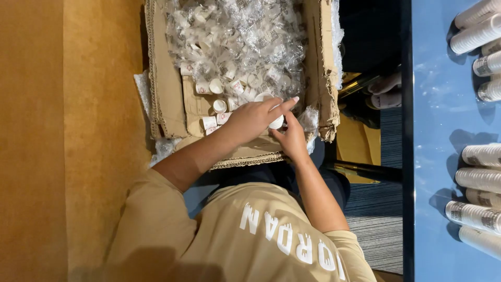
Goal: Sorting and inspecting individual paper cups from a large box and stacking them on a table.
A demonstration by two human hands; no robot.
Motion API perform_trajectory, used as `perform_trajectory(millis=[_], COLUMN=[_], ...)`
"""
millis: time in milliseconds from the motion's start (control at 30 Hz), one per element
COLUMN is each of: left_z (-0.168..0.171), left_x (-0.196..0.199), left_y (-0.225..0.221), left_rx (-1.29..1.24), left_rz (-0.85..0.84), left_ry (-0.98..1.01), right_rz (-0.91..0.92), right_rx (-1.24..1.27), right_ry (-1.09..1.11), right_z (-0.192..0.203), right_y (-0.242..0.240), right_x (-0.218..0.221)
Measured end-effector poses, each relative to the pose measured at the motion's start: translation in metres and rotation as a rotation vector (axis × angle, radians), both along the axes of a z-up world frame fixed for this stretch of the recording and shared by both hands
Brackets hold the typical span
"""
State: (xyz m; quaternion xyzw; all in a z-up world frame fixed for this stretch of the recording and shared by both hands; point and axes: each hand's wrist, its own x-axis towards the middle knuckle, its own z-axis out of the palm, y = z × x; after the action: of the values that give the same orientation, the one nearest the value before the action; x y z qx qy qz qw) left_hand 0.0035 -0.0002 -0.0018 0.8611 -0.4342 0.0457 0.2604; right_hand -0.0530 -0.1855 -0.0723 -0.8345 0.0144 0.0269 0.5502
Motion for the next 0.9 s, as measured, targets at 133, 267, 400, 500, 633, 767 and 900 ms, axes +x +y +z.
perform_trajectory(millis=[133, 267, 400, 500, 633, 767, 900], left_z=[-0.032, -0.058, -0.064, -0.097, -0.232, -0.251, -0.271], left_x=[-0.008, -0.014, 0.035, 0.106, 0.169, 0.18, 0.184], left_y=[-0.02, -0.025, 0.021, 0.093, 0.134, 0.114, 0.093], left_rx=[0.002, -0.263, -0.15, 0.407, 0.699, 0.399, 0.523], left_rz=[-0.047, -0.066, 0.313, 0.768, 0.828, 0.992, 0.957], left_ry=[0.103, 0.15, -0.182, 0.217, 0.507, 0.806, 0.738], right_rz=[0.024, 0.167, 0.053, 0.052, 0.046, 0.045, 0.069], right_rx=[-0.241, -0.162, -0.047, -0.072, -0.059, -0.012, -0.036], right_ry=[-0.026, -0.16, -0.03, -0.016, -0.01, 0.043, -0.003], right_z=[-0.021, -0.048, 0.004, -0.013, -0.005, -0.001, -0.004], right_y=[-0.009, -0.018, 0.002, -0.005, 0.001, 0.001, 0.0], right_x=[-0.006, -0.003, -0.001, 0.001, 0.002, 0.001, 0.0])
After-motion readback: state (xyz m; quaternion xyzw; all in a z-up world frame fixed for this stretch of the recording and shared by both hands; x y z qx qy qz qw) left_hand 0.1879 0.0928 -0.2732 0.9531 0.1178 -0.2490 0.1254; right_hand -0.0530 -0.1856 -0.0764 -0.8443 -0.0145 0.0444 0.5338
